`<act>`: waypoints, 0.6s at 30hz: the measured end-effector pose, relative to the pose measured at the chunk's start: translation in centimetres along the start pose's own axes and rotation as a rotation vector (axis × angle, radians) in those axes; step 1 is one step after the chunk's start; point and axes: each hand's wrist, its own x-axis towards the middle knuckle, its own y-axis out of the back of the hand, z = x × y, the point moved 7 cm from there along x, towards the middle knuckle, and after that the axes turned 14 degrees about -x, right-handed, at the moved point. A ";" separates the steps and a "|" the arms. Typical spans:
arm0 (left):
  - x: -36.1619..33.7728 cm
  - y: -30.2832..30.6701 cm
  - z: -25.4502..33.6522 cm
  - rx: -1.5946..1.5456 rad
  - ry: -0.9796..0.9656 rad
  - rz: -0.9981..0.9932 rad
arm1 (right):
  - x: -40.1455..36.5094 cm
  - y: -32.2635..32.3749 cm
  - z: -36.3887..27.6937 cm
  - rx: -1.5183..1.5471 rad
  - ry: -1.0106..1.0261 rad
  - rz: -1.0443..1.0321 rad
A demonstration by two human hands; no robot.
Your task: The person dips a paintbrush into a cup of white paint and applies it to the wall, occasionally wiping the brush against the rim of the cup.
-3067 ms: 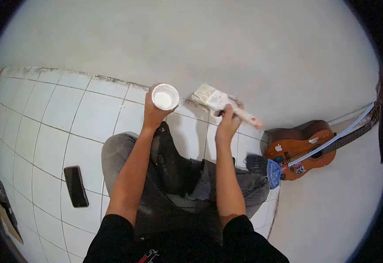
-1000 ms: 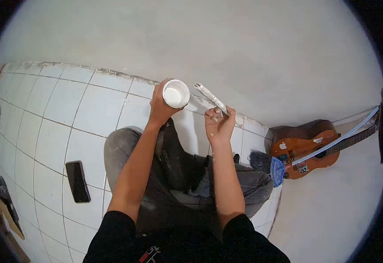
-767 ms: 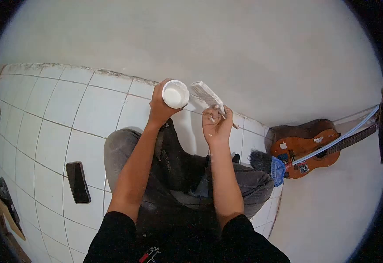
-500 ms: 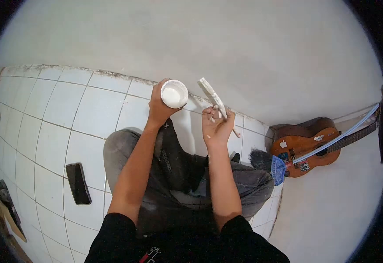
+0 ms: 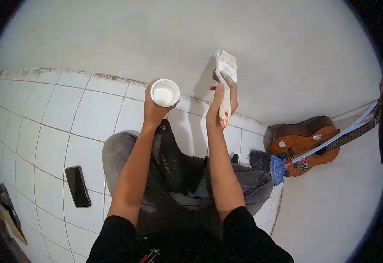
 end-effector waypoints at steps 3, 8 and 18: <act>0.0 0.0 -0.2 -0.019 0.012 0.016 | 1.0 -1.1 0.9 -0.017 0.020 0.036; -0.1 0.0 -0.5 -0.099 0.051 0.036 | 0.1 -3.0 4.2 -0.037 -0.032 0.001; -0.2 0.2 -0.2 -0.038 0.010 0.042 | -0.5 -1.4 1.4 -0.025 0.015 0.001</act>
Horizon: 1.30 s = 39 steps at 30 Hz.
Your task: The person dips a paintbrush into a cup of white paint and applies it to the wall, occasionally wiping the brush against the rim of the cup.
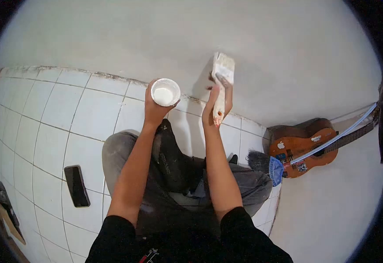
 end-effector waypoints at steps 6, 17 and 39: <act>0.4 -0.3 1.3 0.095 -0.039 -0.027 | 2.4 -1.0 0.0 -0.016 0.064 0.022; 0.3 0.0 0.6 -0.061 0.031 0.018 | -3.2 -1.6 4.3 0.064 -0.155 -0.094; 0.3 0.1 0.3 -0.046 0.013 0.030 | -4.7 -2.1 6.4 0.068 -0.279 -0.142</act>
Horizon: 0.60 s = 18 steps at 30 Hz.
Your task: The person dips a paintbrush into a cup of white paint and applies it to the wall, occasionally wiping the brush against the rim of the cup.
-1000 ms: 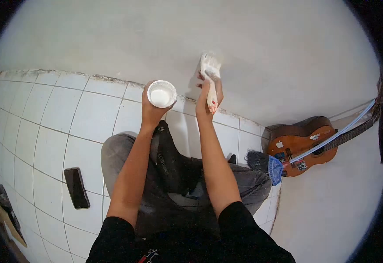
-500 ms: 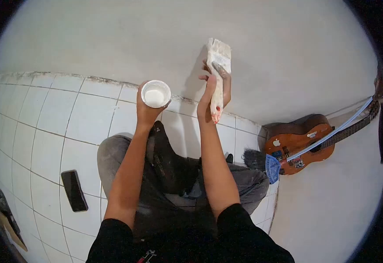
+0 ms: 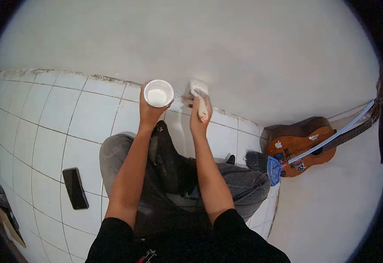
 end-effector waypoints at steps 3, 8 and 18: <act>0.2 -0.1 0.0 -0.016 0.022 0.000 | 3.0 1.9 -2.4 -0.035 0.115 0.073; 0.0 -0.1 -0.4 -0.015 0.015 0.010 | 6.8 4.3 -9.8 0.122 0.194 0.114; 0.2 -0.3 -0.4 -0.026 0.072 -0.009 | 2.8 1.4 1.6 -0.035 0.031 0.098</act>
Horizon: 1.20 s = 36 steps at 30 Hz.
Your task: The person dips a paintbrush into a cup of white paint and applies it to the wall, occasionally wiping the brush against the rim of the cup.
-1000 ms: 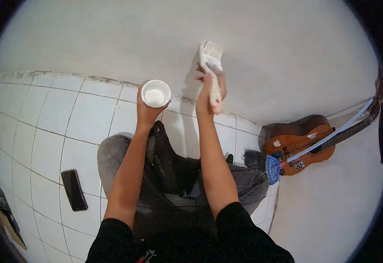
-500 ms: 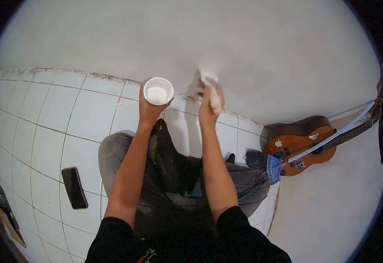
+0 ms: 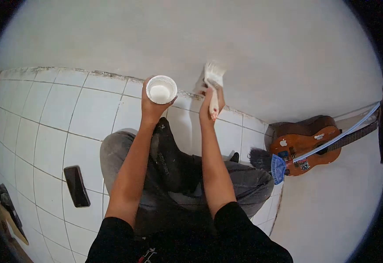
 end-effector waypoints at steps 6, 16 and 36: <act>0.0 0.2 0.3 0.028 -0.062 0.004 | -3.3 -0.3 0.3 -0.053 0.081 -0.028; -0.1 0.0 1.2 0.025 -0.014 0.012 | 5.2 4.8 -12.4 0.093 0.302 0.066; -0.1 0.1 0.3 0.005 -0.024 -0.025 | -4.0 2.6 -2.5 -0.282 0.223 -0.100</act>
